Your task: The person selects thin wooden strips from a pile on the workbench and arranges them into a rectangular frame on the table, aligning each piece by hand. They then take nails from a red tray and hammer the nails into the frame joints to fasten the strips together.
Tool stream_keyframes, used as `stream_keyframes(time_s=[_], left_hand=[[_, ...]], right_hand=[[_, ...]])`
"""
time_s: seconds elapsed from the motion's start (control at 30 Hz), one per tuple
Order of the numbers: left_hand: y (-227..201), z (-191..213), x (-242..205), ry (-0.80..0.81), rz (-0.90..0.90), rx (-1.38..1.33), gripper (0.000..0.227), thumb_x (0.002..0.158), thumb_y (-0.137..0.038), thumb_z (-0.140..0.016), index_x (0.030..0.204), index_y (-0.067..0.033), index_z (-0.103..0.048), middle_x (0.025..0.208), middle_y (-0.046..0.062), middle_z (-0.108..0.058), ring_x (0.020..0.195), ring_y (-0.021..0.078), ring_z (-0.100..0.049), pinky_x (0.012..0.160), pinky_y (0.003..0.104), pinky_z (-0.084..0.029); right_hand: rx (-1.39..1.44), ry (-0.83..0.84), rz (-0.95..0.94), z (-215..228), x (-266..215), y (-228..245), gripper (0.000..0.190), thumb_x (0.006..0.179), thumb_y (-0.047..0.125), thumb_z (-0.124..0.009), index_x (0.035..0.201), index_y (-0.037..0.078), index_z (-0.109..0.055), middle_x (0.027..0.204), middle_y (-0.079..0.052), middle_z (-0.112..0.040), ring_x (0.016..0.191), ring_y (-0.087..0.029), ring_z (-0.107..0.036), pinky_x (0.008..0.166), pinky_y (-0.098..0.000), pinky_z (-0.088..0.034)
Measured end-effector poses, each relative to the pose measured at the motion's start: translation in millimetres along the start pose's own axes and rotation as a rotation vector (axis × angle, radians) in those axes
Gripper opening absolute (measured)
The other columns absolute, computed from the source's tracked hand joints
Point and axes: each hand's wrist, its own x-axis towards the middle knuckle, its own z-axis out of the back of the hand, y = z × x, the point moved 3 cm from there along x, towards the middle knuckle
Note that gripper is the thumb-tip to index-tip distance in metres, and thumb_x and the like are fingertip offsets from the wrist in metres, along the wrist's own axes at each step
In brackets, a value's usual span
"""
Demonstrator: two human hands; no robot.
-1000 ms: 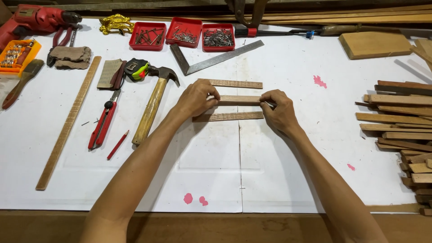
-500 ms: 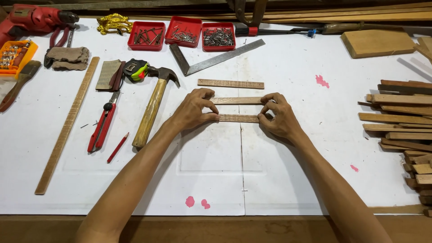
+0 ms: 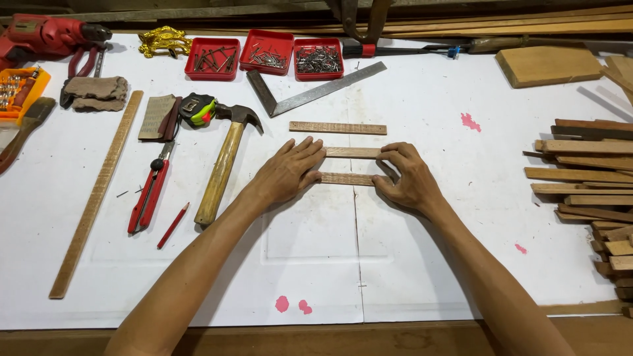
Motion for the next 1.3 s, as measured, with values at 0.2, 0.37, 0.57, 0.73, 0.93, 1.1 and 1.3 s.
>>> stream_keyframes(time_s=[0.2, 0.37, 0.57, 0.73, 0.93, 1.1, 1.3], left_hand=[[-7, -14, -4, 0.123, 0.076, 0.115, 0.066, 0.104, -0.05, -0.024, 0.159, -0.0134, -0.02, 0.168, 0.006, -0.013, 0.154, 0.0243, -0.007, 0.123, 0.048, -0.005], [-13, -10, -2, 0.209, 0.085, 0.185, 0.078, 0.1, -0.059, -0.023, 0.161, -0.0117, -0.012, 0.169, 0.009, -0.006, 0.155, 0.0272, -0.002, 0.124, 0.049, -0.003], [-19, 1, 0, 0.332, 0.125, 0.219, 0.095, 0.091, -0.075, -0.024, 0.16, -0.0121, -0.006, 0.169, 0.01, -0.002, 0.155, 0.0273, 0.002, 0.124, 0.05, -0.002], [-21, 0, -2, 0.321, 0.129, 0.221, 0.095, 0.091, -0.075, -0.023, 0.16, -0.0128, -0.007, 0.169, 0.01, -0.002, 0.155, 0.0268, 0.002, 0.124, 0.05, -0.002], [-19, -3, -6, 0.223, 0.1, 0.178, 0.093, 0.094, -0.073, -0.023, 0.16, -0.0092, -0.011, 0.169, 0.012, -0.007, 0.155, 0.0284, -0.001, 0.124, 0.051, -0.003], [-21, -3, -7, 0.169, 0.072, 0.197, 0.091, 0.095, -0.072, -0.025, 0.159, -0.0066, -0.015, 0.168, 0.014, -0.01, 0.155, 0.0301, -0.004, 0.124, 0.052, -0.004], [-27, 0, -21, -0.196, -0.058, 0.187, 0.08, 0.096, -0.065, -0.042, 0.155, -0.0109, -0.035, 0.162, 0.02, -0.029, 0.152, 0.0319, -0.023, 0.126, 0.052, -0.01]], right_hand=[[-0.036, 0.014, -0.018, 1, 1, 6, 0.041, 0.076, 0.025, -0.079, 0.108, 0.001, -0.069, 0.12, -0.014, -0.064, 0.117, -0.031, -0.06, 0.097, -0.0422, -0.054], [-0.235, 0.12, 0.086, 0, 3, 17, 0.054, 0.085, 0.023, -0.062, 0.135, 0.002, -0.06, 0.143, -0.016, -0.053, 0.137, -0.032, -0.045, 0.117, -0.0466, -0.032], [-0.275, 0.312, 0.046, -7, 0, 22, 0.06, 0.096, 0.02, -0.038, 0.155, 0.005, -0.034, 0.165, -0.011, -0.026, 0.154, -0.024, -0.018, 0.126, -0.0429, -0.012], [-0.25, 0.355, 0.011, -7, -2, 23, 0.062, 0.097, 0.02, -0.033, 0.157, 0.006, -0.027, 0.167, -0.011, -0.019, 0.155, -0.025, -0.012, 0.125, -0.0421, -0.011], [-0.243, 0.339, 0.008, -8, -3, 23, 0.06, 0.099, 0.023, -0.033, 0.156, 0.006, -0.028, 0.167, -0.011, -0.02, 0.154, -0.025, -0.012, 0.125, -0.0423, -0.011], [-0.31, 0.303, 0.024, -14, -6, 16, 0.062, 0.096, 0.023, -0.037, 0.155, 0.006, -0.032, 0.166, -0.011, -0.024, 0.154, -0.025, -0.015, 0.125, -0.0437, -0.011], [-0.378, 0.139, 0.108, -7, -10, 22, 0.055, 0.095, 0.029, -0.048, 0.145, 0.005, -0.049, 0.158, -0.017, -0.041, 0.149, -0.032, -0.033, 0.123, -0.0467, -0.024]])
